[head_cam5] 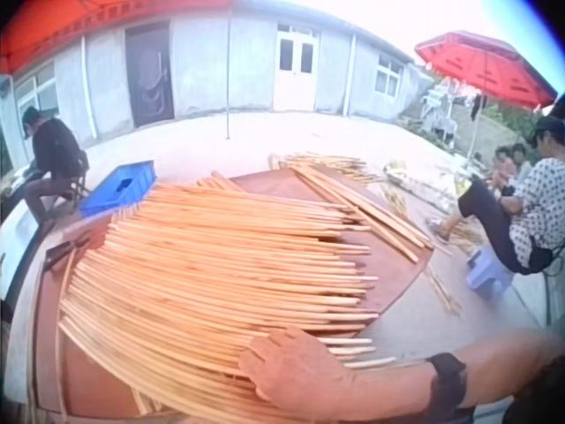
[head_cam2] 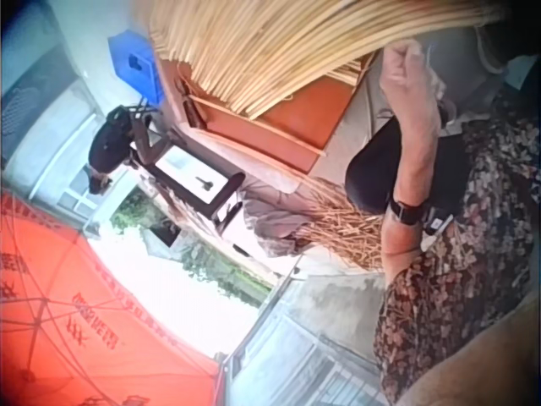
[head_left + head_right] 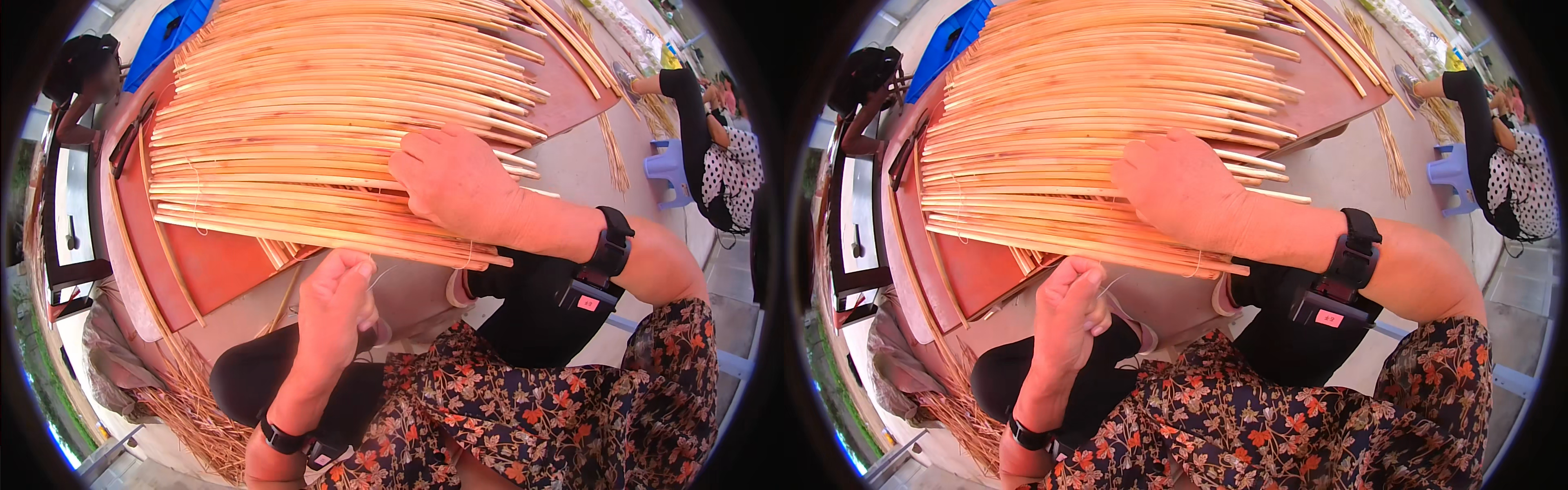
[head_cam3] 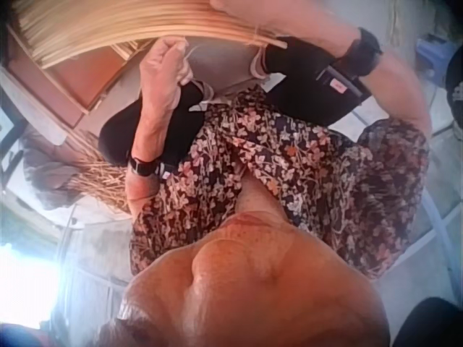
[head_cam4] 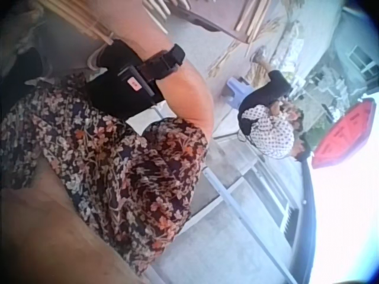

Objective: The person weaves together lengths of straw by hand and using a needle and thread, aligning them on a table and stitching them into a mat.

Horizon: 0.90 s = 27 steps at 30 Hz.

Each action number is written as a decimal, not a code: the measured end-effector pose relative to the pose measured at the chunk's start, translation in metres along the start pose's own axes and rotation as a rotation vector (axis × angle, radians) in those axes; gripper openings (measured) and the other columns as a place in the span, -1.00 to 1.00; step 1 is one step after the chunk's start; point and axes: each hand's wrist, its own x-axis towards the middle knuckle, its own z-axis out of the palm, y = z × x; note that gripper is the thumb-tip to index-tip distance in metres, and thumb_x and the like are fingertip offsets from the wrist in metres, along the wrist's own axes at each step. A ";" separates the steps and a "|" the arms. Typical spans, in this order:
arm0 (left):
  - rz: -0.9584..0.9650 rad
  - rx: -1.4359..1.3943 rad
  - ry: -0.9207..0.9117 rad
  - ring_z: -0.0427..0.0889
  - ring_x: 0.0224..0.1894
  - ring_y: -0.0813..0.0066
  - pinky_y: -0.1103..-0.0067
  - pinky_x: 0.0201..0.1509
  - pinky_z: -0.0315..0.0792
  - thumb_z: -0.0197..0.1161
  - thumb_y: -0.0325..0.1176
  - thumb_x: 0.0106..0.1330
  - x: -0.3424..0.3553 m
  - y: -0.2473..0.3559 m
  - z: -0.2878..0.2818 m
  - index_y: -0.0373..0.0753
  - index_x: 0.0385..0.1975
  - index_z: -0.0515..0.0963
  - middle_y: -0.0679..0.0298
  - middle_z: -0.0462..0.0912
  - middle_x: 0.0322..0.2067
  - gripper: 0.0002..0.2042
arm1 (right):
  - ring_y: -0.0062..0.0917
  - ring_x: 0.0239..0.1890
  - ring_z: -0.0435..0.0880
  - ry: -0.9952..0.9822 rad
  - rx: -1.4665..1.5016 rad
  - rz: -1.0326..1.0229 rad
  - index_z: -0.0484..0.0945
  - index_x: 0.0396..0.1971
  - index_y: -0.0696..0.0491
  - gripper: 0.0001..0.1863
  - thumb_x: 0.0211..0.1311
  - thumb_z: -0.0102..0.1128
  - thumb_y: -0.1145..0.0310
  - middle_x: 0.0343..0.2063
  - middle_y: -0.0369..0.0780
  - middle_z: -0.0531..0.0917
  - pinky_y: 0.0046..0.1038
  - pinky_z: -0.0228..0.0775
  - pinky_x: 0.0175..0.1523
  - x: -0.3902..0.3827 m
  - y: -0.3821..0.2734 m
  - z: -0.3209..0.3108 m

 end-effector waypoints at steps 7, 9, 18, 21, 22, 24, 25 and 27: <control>-0.006 0.042 0.040 0.15 -0.71 0.82 0.74 -0.64 0.15 0.08 -0.38 0.42 0.001 -0.012 -0.002 -0.23 -0.34 0.41 0.51 0.32 -0.61 -0.89 | -0.23 -0.26 0.57 -0.050 0.255 0.070 0.48 -0.43 0.08 -0.85 -0.08 0.16 0.44 -0.41 -0.17 0.55 -0.22 0.41 -0.16 -0.003 0.005 -0.003; 0.002 0.054 0.034 0.14 -0.71 0.82 0.74 -0.64 0.15 0.09 -0.37 0.42 0.001 -0.011 -0.002 -0.23 -0.34 0.42 0.51 0.31 -0.60 -0.90 | -0.27 -0.39 0.50 -0.055 0.366 0.087 0.41 -0.50 0.05 -0.85 -0.09 0.20 0.51 -0.47 -0.22 0.46 -0.28 0.35 -0.27 -0.004 0.004 -0.006; -0.006 0.020 -0.006 0.14 -0.71 0.83 0.75 -0.64 0.14 0.09 -0.38 0.42 -0.002 -0.002 0.000 -0.25 -0.32 0.43 0.51 0.32 -0.60 -0.90 | -0.21 -0.28 0.56 0.074 0.083 -0.064 0.49 -0.43 0.07 -0.83 -0.09 0.22 0.43 -0.43 -0.16 0.54 -0.24 0.41 -0.18 0.000 0.002 0.001; -0.019 0.037 0.039 0.15 -0.71 0.83 0.75 -0.64 0.13 0.08 -0.39 0.42 -0.001 -0.007 0.002 -0.24 -0.32 0.43 0.50 0.33 -0.59 -0.91 | -0.22 -0.28 0.55 -0.068 0.281 0.070 0.49 -0.42 0.07 -0.81 -0.11 0.24 0.42 -0.43 -0.17 0.53 -0.25 0.41 -0.19 -0.001 0.003 0.000; -0.019 0.036 0.042 0.15 -0.71 0.83 0.75 -0.64 0.13 0.08 -0.39 0.42 -0.001 -0.008 0.001 -0.24 -0.32 0.43 0.50 0.33 -0.59 -0.91 | -0.22 -0.28 0.55 -0.069 0.283 0.068 0.49 -0.42 0.07 -0.81 -0.11 0.24 0.42 -0.43 -0.17 0.53 -0.25 0.41 -0.19 -0.001 0.002 -0.004; 0.006 0.047 0.036 0.15 -0.71 0.83 0.75 -0.64 0.13 0.08 -0.39 0.42 -0.002 -0.007 0.000 -0.24 -0.32 0.43 0.50 0.34 -0.58 -0.91 | -0.22 -0.28 0.56 -0.150 0.359 0.102 0.48 -0.41 0.08 -0.78 -0.12 0.27 0.40 -0.42 -0.17 0.53 -0.25 0.41 -0.20 -0.002 0.001 -0.014; 0.008 0.048 0.038 0.15 -0.71 0.83 0.75 -0.64 0.13 0.08 -0.39 0.42 -0.003 -0.006 0.001 -0.24 -0.32 0.43 0.50 0.34 -0.58 -0.91 | -0.22 -0.28 0.56 -0.149 0.361 0.100 0.48 -0.41 0.08 -0.78 -0.12 0.27 0.40 -0.42 -0.17 0.53 -0.25 0.41 -0.20 -0.001 -0.001 -0.014; -0.005 0.051 0.056 0.15 -0.71 0.83 0.75 -0.65 0.13 0.08 -0.40 0.42 -0.003 -0.006 0.002 -0.24 -0.32 0.43 0.50 0.34 -0.58 -0.91 | -0.23 -0.28 0.56 -0.168 0.352 0.083 0.46 -0.42 0.08 -0.75 -0.13 0.29 0.39 -0.40 -0.17 0.53 -0.25 0.42 -0.19 0.000 -0.002 -0.012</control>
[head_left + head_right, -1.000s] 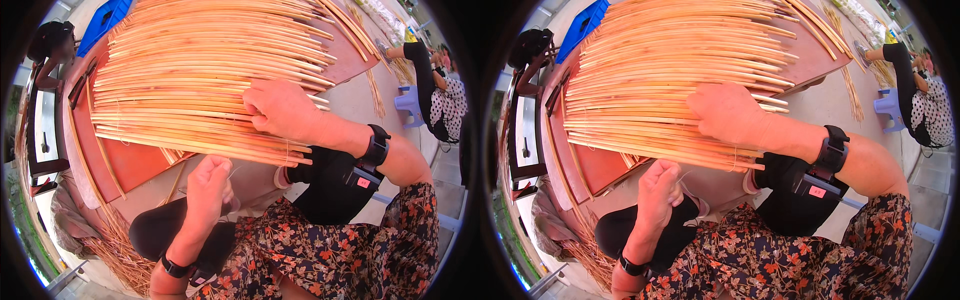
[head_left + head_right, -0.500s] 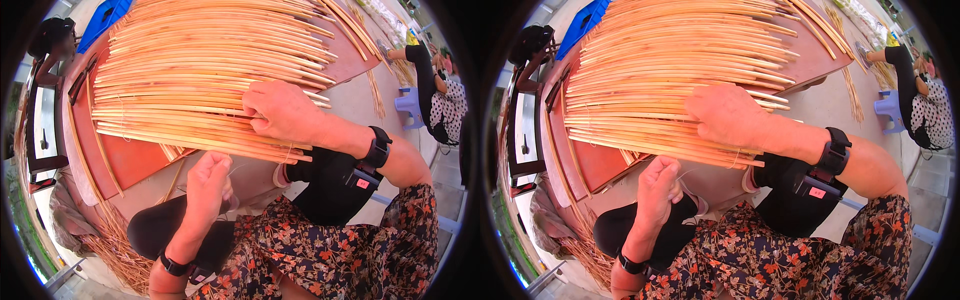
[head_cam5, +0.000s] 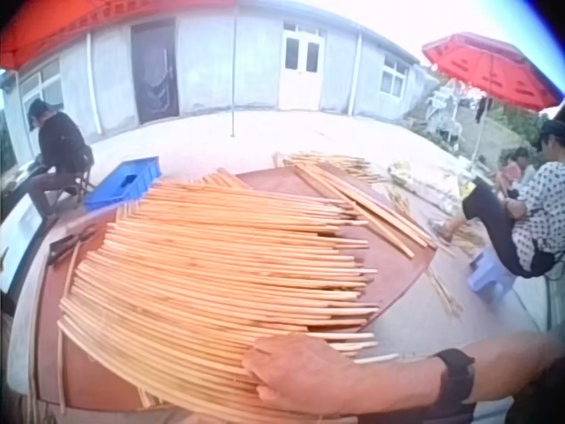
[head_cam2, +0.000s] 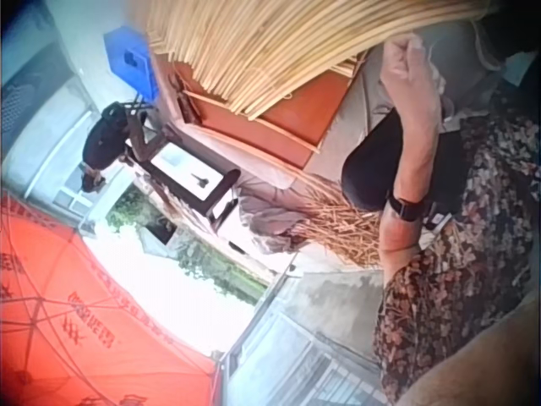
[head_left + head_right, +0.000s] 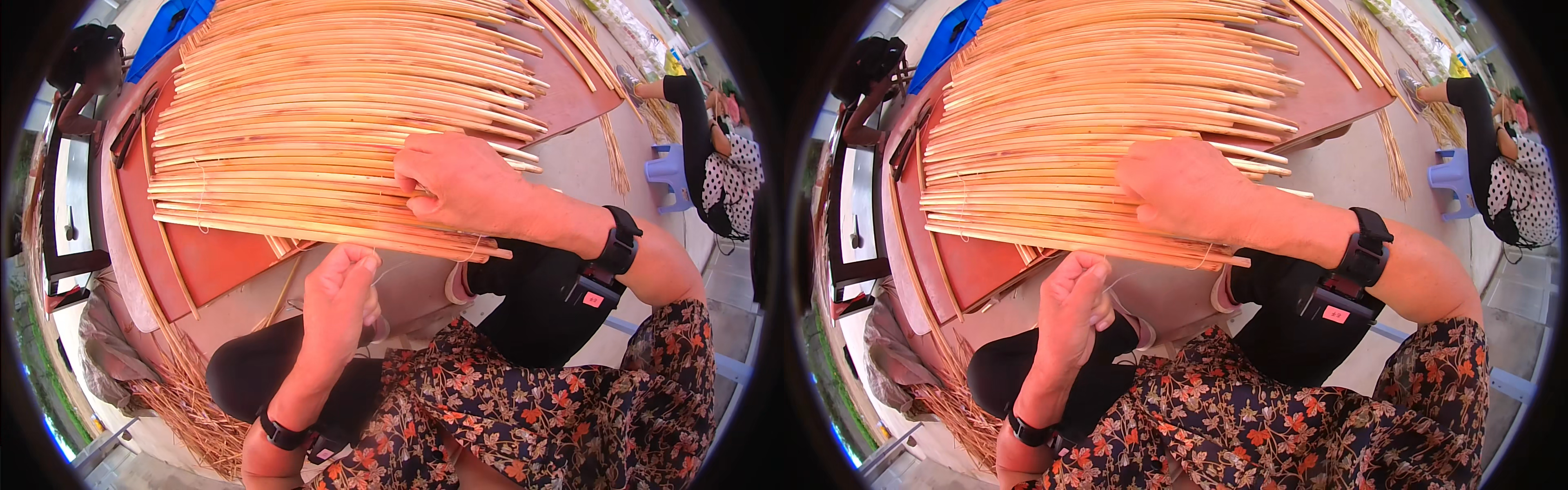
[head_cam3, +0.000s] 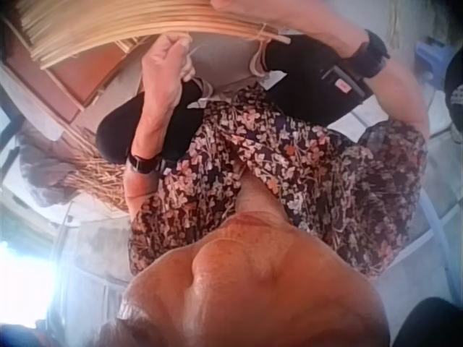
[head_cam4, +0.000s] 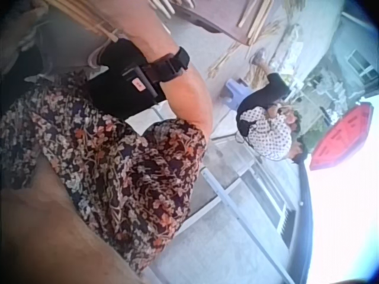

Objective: The person weaves together lengths of straw by hand and using a needle and thread, aligning them on a table and stitching them into a mat.

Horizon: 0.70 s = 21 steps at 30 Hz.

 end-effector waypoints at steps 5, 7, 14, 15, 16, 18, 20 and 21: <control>-0.011 -0.021 -0.037 0.15 -0.71 0.82 0.75 -0.65 0.12 0.08 -0.40 0.42 0.002 0.001 -0.002 -0.23 -0.33 0.43 0.51 0.34 -0.59 -0.92 | -0.24 -0.25 0.56 0.099 -0.179 -0.077 0.46 -0.42 0.09 -0.76 -0.12 0.29 0.37 -0.40 -0.17 0.53 -0.25 0.43 -0.17 0.001 0.004 0.008; -0.009 -0.032 -0.042 0.15 -0.72 0.82 0.75 -0.65 0.12 0.08 -0.41 0.42 0.002 -0.001 -0.003 -0.23 -0.33 0.43 0.51 0.33 -0.60 -0.92 | -0.24 -0.23 0.56 0.112 -0.184 -0.085 0.46 -0.42 0.09 -0.76 -0.12 0.29 0.37 -0.40 -0.17 0.53 -0.25 0.43 -0.17 0.002 0.000 0.004; 0.001 0.006 -0.021 0.15 -0.71 0.82 0.75 -0.65 0.11 0.06 -0.41 0.42 0.001 0.002 0.001 -0.24 -0.32 0.44 0.50 0.34 -0.59 -0.92 | -0.20 -0.25 0.58 -0.043 -0.056 -0.020 0.48 -0.40 0.11 -0.76 -0.09 0.28 0.37 -0.38 -0.15 0.55 -0.25 0.44 -0.16 -0.002 -0.006 0.006; 0.006 -0.001 -0.034 0.15 -0.71 0.82 0.75 -0.65 0.11 0.05 -0.41 0.43 0.000 0.003 0.000 -0.24 -0.32 0.43 0.50 0.35 -0.58 -0.92 | -0.20 -0.25 0.58 0.041 -0.126 -0.096 0.48 -0.40 0.12 -0.76 -0.09 0.28 0.37 -0.38 -0.14 0.55 -0.24 0.44 -0.16 0.000 -0.007 0.008; 0.008 -0.001 -0.031 0.15 -0.71 0.82 0.75 -0.65 0.11 0.05 -0.41 0.43 0.000 0.004 0.000 -0.24 -0.32 0.43 0.50 0.35 -0.58 -0.92 | -0.20 -0.25 0.58 0.042 -0.125 -0.099 0.48 -0.40 0.12 -0.76 -0.09 0.28 0.37 -0.38 -0.14 0.55 -0.24 0.44 -0.16 0.000 -0.008 0.009; -0.002 -0.010 -0.021 0.14 -0.71 0.82 0.75 -0.64 0.11 0.05 -0.40 0.43 0.002 0.002 -0.002 -0.25 -0.32 0.43 0.50 0.34 -0.58 -0.91 | -0.18 -0.25 0.57 0.101 -0.205 -0.129 0.47 -0.41 0.13 -0.75 -0.09 0.30 0.36 -0.38 -0.13 0.54 -0.23 0.44 -0.17 0.001 -0.011 0.009; 0.000 -0.020 -0.022 0.14 -0.71 0.82 0.75 -0.64 0.12 0.05 -0.40 0.43 0.003 -0.003 -0.003 -0.25 -0.31 0.43 0.50 0.34 -0.58 -0.91 | -0.17 -0.26 0.57 0.064 -0.098 -0.097 0.47 -0.41 0.13 -0.74 -0.10 0.31 0.35 -0.39 -0.13 0.54 -0.23 0.44 -0.17 0.000 -0.010 0.006; 0.002 -0.030 -0.015 0.14 -0.71 0.83 0.75 -0.64 0.12 0.05 -0.40 0.43 0.001 -0.004 -0.004 -0.25 -0.31 0.43 0.50 0.34 -0.57 -0.91 | -0.17 -0.27 0.57 0.024 0.015 -0.070 0.47 -0.42 0.13 -0.72 -0.11 0.32 0.34 -0.39 -0.13 0.53 -0.23 0.44 -0.17 -0.001 -0.010 0.006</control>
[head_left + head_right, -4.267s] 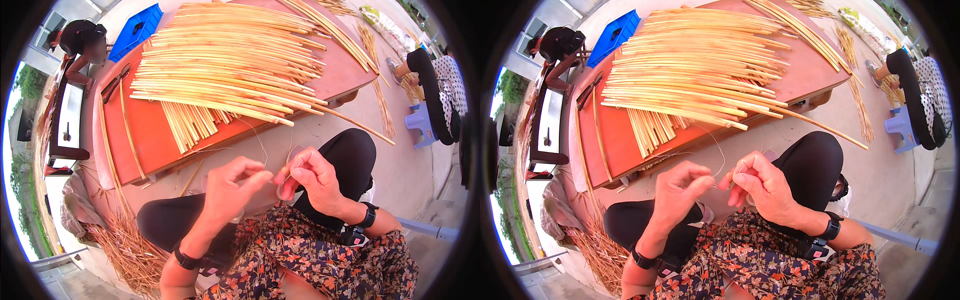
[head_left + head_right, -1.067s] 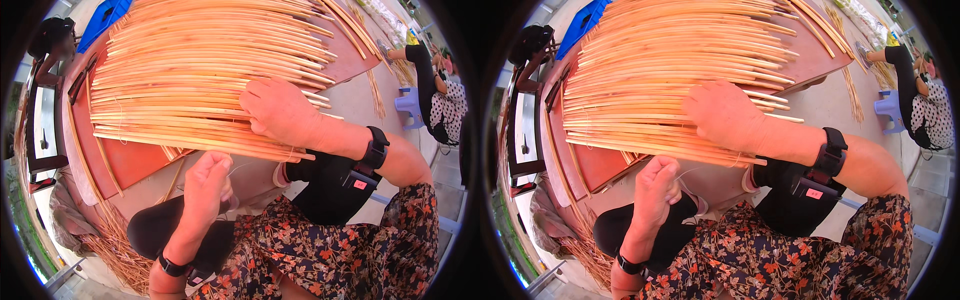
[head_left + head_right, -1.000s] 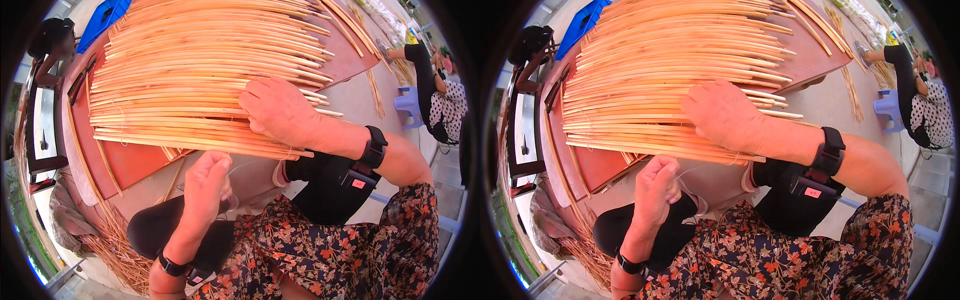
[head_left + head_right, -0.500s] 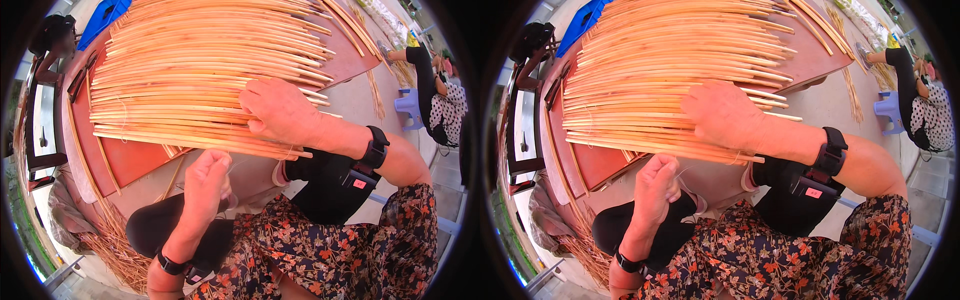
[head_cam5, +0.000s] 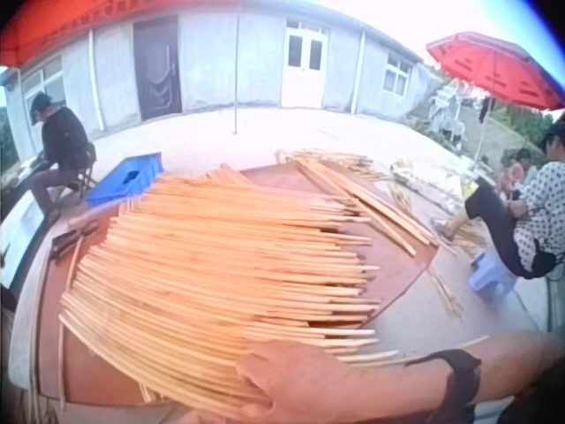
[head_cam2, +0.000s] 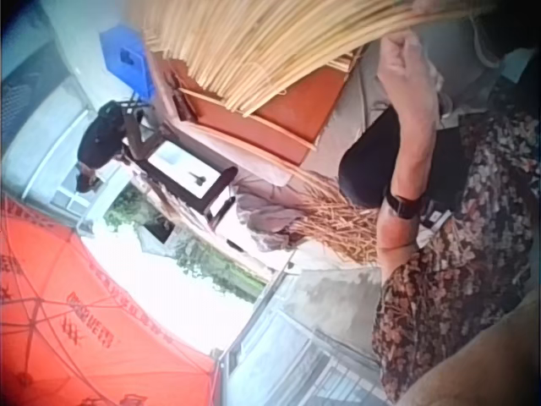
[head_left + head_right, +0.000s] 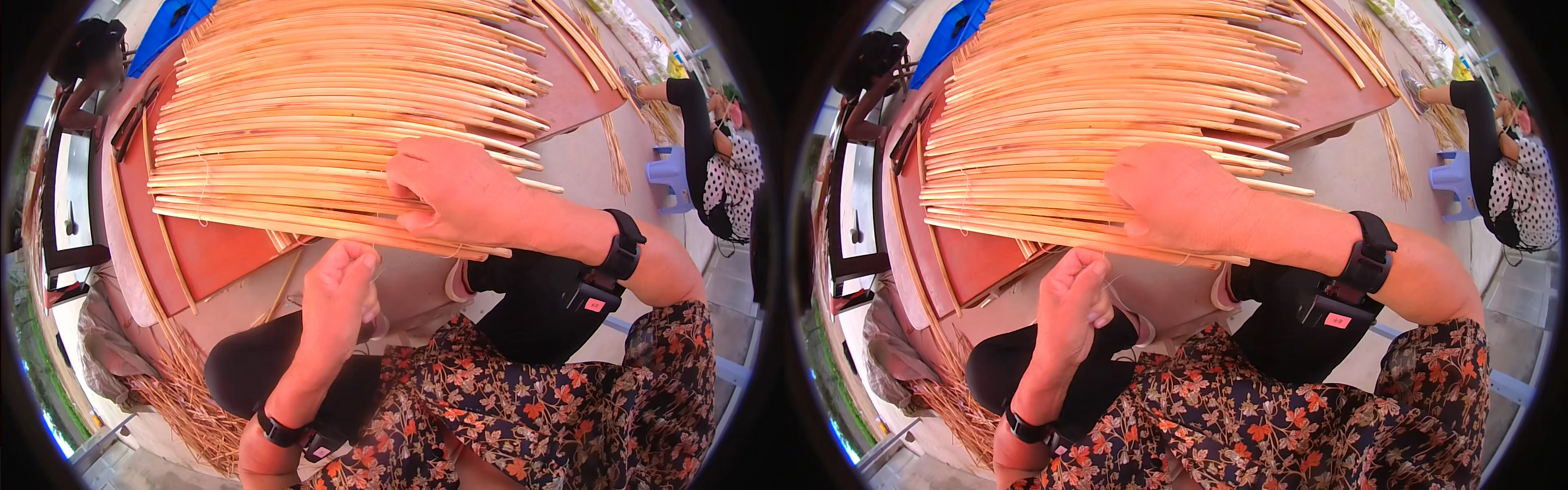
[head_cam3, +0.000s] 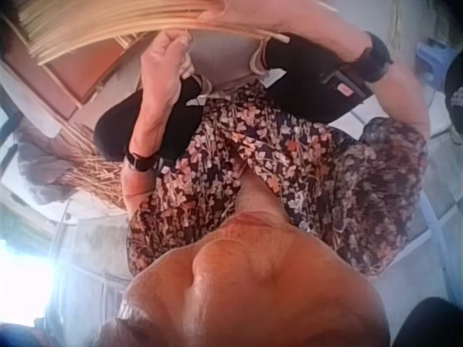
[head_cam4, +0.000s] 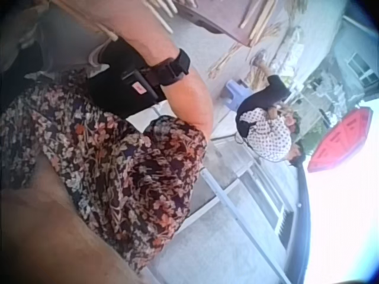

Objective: The person weaves together lengths of straw by hand and using a needle and thread, aligning them on a table and stitching them into a mat.

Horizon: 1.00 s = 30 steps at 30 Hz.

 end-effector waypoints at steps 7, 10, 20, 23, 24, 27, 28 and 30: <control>-0.017 -0.002 -0.021 0.14 -0.71 0.83 0.75 -0.64 0.12 0.05 -0.40 0.43 -0.001 0.006 0.002 -0.24 -0.31 0.43 0.50 0.33 -0.59 -0.92 | -0.22 -0.33 0.49 0.010 0.041 -0.024 0.37 -0.50 0.08 -0.70 -0.17 0.35 0.37 -0.47 -0.18 0.46 -0.28 0.35 -0.27 -0.005 -0.006 0.012; -0.029 -0.007 -0.032 0.14 -0.71 0.82 0.74 -0.64 0.11 0.05 -0.40 0.43 0.000 0.004 -0.001 -0.24 -0.30 0.43 0.50 0.31 -0.62 -0.92 | -0.21 -0.33 0.50 0.041 -0.034 0.003 0.37 -0.51 0.07 -0.70 -0.16 0.36 0.36 -0.46 -0.18 0.46 -0.28 0.36 -0.26 -0.004 -0.006 0.013; -0.122 -0.062 0.012 0.07 -0.73 0.77 0.72 -0.66 0.08 0.01 -0.44 0.41 -0.001 0.009 0.002 -0.30 -0.01 0.42 0.54 0.14 -0.71 -0.79 | -0.35 -0.41 0.49 0.153 -0.001 0.162 0.43 -0.45 0.14 -0.72 0.03 0.36 0.33 -0.46 -0.20 0.48 -0.39 0.35 -0.30 -0.003 0.025 -0.008; -0.118 -0.060 0.012 0.07 -0.74 0.77 0.73 -0.67 0.08 -0.01 -0.46 0.40 -0.002 0.009 0.004 -0.32 0.06 0.41 0.54 0.13 -0.72 -0.73 | -0.39 -0.41 0.52 0.213 0.076 0.217 0.45 -0.46 0.17 -0.78 0.05 0.31 0.39 -0.48 -0.19 0.49 -0.41 0.36 -0.31 -0.002 0.031 -0.013; -0.109 -0.068 0.008 0.06 -0.74 0.77 0.73 -0.67 0.08 -0.01 -0.47 0.40 -0.003 0.010 0.004 -0.33 0.08 0.41 0.54 0.12 -0.72 -0.71 | -0.27 -0.38 0.53 0.227 0.058 0.208 0.44 -0.50 0.17 -0.82 0.05 0.23 0.40 -0.47 -0.14 0.51 -0.31 0.35 -0.28 -0.002 0.035 -0.012; -0.131 -0.063 0.027 0.06 -0.74 0.77 0.73 -0.67 0.08 -0.01 -0.47 0.39 -0.005 0.012 0.006 -0.34 0.02 0.43 0.54 0.11 -0.72 -0.75 | -0.14 -0.34 0.53 0.199 0.024 0.212 0.43 -0.54 0.17 -0.86 0.03 0.15 0.41 -0.47 -0.09 0.52 -0.21 0.35 -0.25 0.000 0.039 -0.015; -0.128 -0.061 0.029 0.06 -0.74 0.77 0.73 -0.67 0.08 -0.01 -0.47 0.39 -0.005 0.013 0.007 -0.34 0.02 0.43 0.54 0.11 -0.72 -0.75 | -0.14 -0.34 0.53 0.152 0.010 0.222 0.44 -0.53 0.16 -0.88 0.02 0.14 0.42 -0.47 -0.09 0.52 -0.21 0.36 -0.24 0.001 0.040 -0.016; -0.146 -0.051 0.016 0.07 -0.74 0.77 0.73 -0.68 0.07 -0.01 -0.47 0.39 -0.006 0.015 0.007 -0.35 -0.04 0.45 0.55 0.11 -0.72 -0.78 | -0.14 -0.33 0.54 0.150 -0.034 0.232 0.45 -0.53 0.15 -0.89 0.01 0.14 0.43 -0.46 -0.10 0.53 -0.20 0.37 -0.23 0.004 0.038 -0.016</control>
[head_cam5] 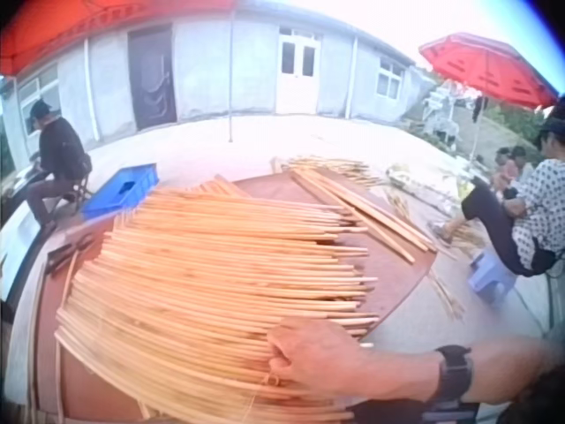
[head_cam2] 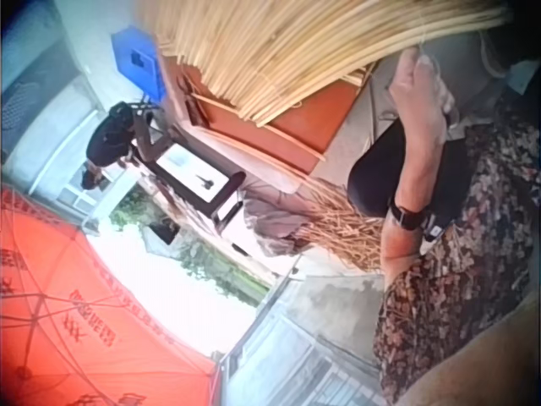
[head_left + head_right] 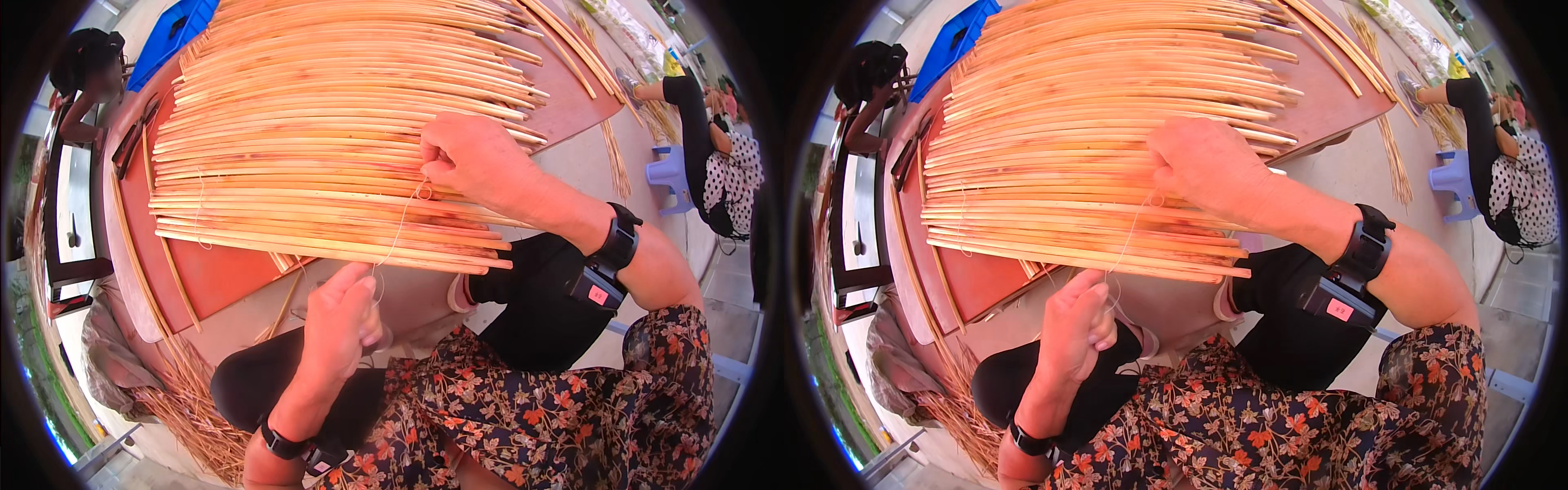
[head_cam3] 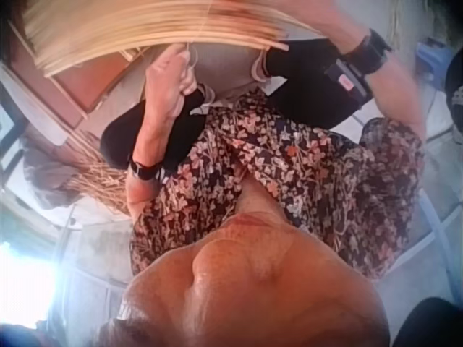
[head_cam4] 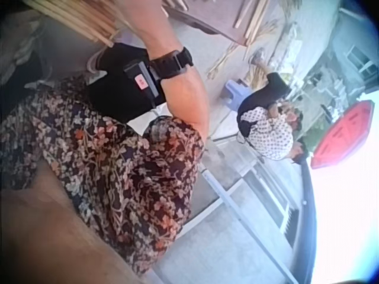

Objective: The person weaves together lengths of straw by hand and using a needle and thread, aligning them on a table and stitching them into a mat.

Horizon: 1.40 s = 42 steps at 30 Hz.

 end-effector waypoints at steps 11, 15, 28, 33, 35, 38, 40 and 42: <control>0.002 -0.039 -0.040 0.08 -0.74 0.77 0.72 -0.68 0.08 0.00 -0.46 0.40 -0.001 -0.007 -0.004 -0.37 -0.02 0.46 0.55 0.09 -0.73 -0.77 | -0.19 -0.23 0.56 -0.102 -0.068 -0.009 0.48 -0.49 0.12 -0.81 -0.02 0.24 0.33 -0.38 -0.13 0.55 -0.23 0.44 -0.14 -0.002 -0.002 -0.001; 0.004 -0.045 -0.064 0.08 -0.74 0.77 0.73 -0.67 0.09 0.00 -0.46 0.41 -0.001 -0.006 -0.003 -0.37 0.01 0.45 0.55 0.10 -0.73 -0.75 | -0.18 -0.23 0.56 -0.015 -0.116 -0.109 0.48 -0.48 0.12 -0.76 -0.03 0.27 0.28 -0.37 -0.13 0.55 -0.23 0.43 -0.14 -0.006 0.002 0.008; 0.009 -0.045 -0.031 0.10 -0.74 0.78 0.74 -0.67 0.09 0.02 -0.44 0.41 -0.003 -0.007 -0.003 -0.35 0.00 0.46 0.56 0.13 -0.72 -0.76 | -0.12 -0.22 0.54 -0.179 0.033 -0.219 0.45 -0.36 0.15 -0.49 -0.23 0.49 0.16 -0.34 -0.09 0.52 -0.21 0.42 -0.14 -0.025 -0.042 0.009; -0.008 -0.020 -0.057 0.09 -0.74 0.78 0.74 -0.67 0.08 0.01 -0.43 0.41 0.004 -0.011 -0.006 -0.35 0.01 0.45 0.56 0.13 -0.72 -0.75 | -0.24 -0.34 0.48 -0.076 0.015 -0.272 0.37 -0.46 0.08 -0.50 -0.24 0.52 0.16 -0.43 -0.17 0.44 -0.27 0.34 -0.24 -0.026 -0.032 0.023; -0.008 -0.019 -0.031 0.08 -0.74 0.78 0.74 -0.67 0.07 0.03 -0.42 0.41 0.006 -0.009 -0.004 -0.34 -0.01 0.46 0.56 0.13 -0.72 -0.77 | -0.27 -0.33 0.49 -0.220 0.114 -0.240 0.39 -0.43 0.10 -0.54 -0.16 0.48 0.18 -0.41 -0.19 0.45 -0.31 0.35 -0.23 -0.021 -0.026 0.014; 0.011 -0.037 -0.020 0.08 -0.74 0.79 0.74 -0.67 0.07 0.06 -0.42 0.40 0.005 -0.013 -0.007 -0.33 -0.10 0.48 0.55 0.14 -0.72 -0.82 | -0.26 -0.33 0.52 -0.169 0.271 -0.293 0.50 -0.40 0.12 -0.78 0.06 0.30 0.32 -0.43 -0.17 0.51 -0.34 0.37 -0.22 -0.019 -0.027 -0.005; 0.035 -0.037 0.043 0.09 -0.74 0.79 0.74 -0.67 0.06 0.11 -0.40 0.39 0.004 -0.013 -0.012 -0.31 -0.21 0.48 0.54 0.17 -0.71 -0.88 | -0.28 -0.38 0.52 -0.017 0.377 -0.324 0.59 -0.39 0.10 -0.93 0.18 0.14 0.46 -0.49 -0.18 0.53 -0.39 0.39 -0.23 -0.023 -0.037 -0.017; 0.049 -0.033 0.058 0.09 -0.74 0.79 0.73 -0.67 0.05 0.12 -0.40 0.38 0.003 -0.013 -0.015 -0.31 -0.24 0.47 0.54 0.18 -0.71 -0.88 | -0.37 -0.39 0.53 -0.063 0.448 -0.306 0.58 -0.31 0.09 -0.91 0.18 0.15 0.49 -0.49 -0.21 0.55 -0.44 0.38 -0.26 -0.041 -0.051 -0.025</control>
